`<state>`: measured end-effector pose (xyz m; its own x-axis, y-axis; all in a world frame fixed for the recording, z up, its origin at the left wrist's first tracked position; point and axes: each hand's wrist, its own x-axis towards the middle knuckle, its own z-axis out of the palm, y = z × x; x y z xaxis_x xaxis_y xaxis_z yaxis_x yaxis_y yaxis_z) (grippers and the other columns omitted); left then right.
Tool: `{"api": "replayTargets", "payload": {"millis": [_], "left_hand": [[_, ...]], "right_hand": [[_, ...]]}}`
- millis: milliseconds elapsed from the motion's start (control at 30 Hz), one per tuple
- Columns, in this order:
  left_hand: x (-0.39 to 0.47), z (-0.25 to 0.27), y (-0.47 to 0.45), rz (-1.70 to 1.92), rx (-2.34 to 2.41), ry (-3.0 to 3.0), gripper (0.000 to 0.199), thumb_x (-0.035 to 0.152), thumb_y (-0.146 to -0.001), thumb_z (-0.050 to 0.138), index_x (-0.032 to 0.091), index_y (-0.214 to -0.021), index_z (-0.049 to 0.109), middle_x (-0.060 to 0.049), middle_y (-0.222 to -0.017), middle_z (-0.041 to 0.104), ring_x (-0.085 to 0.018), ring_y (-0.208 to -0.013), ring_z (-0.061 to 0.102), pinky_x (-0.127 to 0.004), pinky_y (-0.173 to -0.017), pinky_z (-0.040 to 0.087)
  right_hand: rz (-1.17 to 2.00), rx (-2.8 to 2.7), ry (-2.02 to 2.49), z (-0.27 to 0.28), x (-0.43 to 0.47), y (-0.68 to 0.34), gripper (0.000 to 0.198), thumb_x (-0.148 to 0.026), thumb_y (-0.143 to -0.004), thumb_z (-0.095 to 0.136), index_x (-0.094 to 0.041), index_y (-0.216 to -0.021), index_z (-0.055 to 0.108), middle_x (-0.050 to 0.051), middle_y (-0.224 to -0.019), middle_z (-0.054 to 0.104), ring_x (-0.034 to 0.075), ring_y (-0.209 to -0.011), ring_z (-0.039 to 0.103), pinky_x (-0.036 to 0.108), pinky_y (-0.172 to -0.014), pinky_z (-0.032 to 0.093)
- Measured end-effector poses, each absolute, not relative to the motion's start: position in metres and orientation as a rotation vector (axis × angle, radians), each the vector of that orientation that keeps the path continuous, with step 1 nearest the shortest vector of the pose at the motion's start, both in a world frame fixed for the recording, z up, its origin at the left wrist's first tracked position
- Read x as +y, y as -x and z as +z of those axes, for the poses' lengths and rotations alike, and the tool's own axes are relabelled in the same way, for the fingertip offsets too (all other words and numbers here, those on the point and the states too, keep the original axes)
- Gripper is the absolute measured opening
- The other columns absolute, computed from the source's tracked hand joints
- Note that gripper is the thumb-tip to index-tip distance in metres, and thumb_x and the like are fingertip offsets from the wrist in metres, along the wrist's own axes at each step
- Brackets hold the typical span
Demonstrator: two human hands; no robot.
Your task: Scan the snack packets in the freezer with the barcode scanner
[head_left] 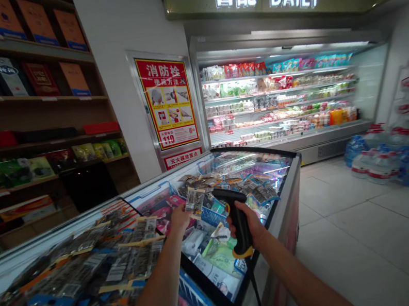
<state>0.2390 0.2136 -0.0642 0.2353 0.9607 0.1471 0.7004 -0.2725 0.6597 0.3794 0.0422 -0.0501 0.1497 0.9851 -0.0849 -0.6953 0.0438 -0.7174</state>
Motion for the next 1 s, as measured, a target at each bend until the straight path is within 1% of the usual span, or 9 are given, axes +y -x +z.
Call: {"api": "replayTargets", "payload": {"millis": [200,433,600,767,900,1000], "left_hand": [[0.210,-0.066,-0.239,0.810,1.447,-1.967,0.021,0.013,-0.069,0.052,0.015,-0.087,0.062,-0.004,-0.084,0.068,-0.016,-0.076,0.061,-0.023,-0.064,0.044],[0.203,-0.062,-0.238,0.823,1.441,-1.946,0.022,0.010,-0.068,0.052,0.014,-0.087,0.061,-0.005,-0.089,0.068,-0.015,-0.078,0.061,-0.022,-0.067,0.043],[0.203,-0.060,-0.236,0.818,1.448,-1.970,0.023,0.012,-0.068,0.051,0.014,-0.088,0.061,-0.005,-0.087,0.068,-0.017,-0.079,0.061,-0.024,-0.066,0.044],[0.201,-0.058,-0.236,0.838,1.421,-2.006,0.023,0.011,-0.067,0.051,0.016,-0.086,0.063,-0.003,-0.084,0.069,-0.017,-0.079,0.061,-0.025,-0.068,0.044],[0.200,-0.055,-0.232,0.843,1.426,-2.028,0.024,0.009,-0.067,0.050,0.015,-0.084,0.064,-0.003,-0.085,0.068,-0.017,-0.080,0.061,-0.024,-0.069,0.043],[0.201,-0.049,-0.222,0.851,1.448,-2.032,0.026,0.009,-0.068,0.048,0.014,-0.088,0.063,-0.004,-0.088,0.068,-0.016,-0.081,0.061,-0.022,-0.069,0.043]], "right_hand": [[1.403,-0.513,0.681,-0.040,0.041,-0.374,0.030,-0.044,-0.068,0.054,-0.015,-0.073,0.054,-0.001,-0.048,0.055,0.009,-0.035,0.047,0.019,-0.033,0.036],[1.390,-0.495,0.673,-0.037,0.037,-0.376,0.029,-0.044,-0.069,0.053,-0.015,-0.074,0.054,-0.001,-0.048,0.054,0.009,-0.036,0.046,0.019,-0.034,0.036],[1.423,-0.519,0.709,-0.031,0.036,-0.374,0.029,-0.043,-0.070,0.052,-0.015,-0.071,0.053,-0.001,-0.048,0.054,0.009,-0.035,0.046,0.020,-0.033,0.037],[1.417,-0.507,0.705,-0.026,0.033,-0.373,0.028,-0.043,-0.071,0.051,-0.015,-0.070,0.053,-0.001,-0.047,0.054,0.009,-0.035,0.046,0.019,-0.033,0.037],[1.401,-0.525,0.692,-0.025,0.031,-0.374,0.029,-0.043,-0.069,0.054,-0.015,-0.071,0.054,-0.001,-0.048,0.053,0.009,-0.035,0.046,0.019,-0.033,0.037],[1.383,-0.511,0.687,-0.025,0.031,-0.376,0.029,-0.044,-0.067,0.055,-0.015,-0.072,0.054,-0.001,-0.048,0.053,0.009,-0.036,0.046,0.019,-0.033,0.037]]}}
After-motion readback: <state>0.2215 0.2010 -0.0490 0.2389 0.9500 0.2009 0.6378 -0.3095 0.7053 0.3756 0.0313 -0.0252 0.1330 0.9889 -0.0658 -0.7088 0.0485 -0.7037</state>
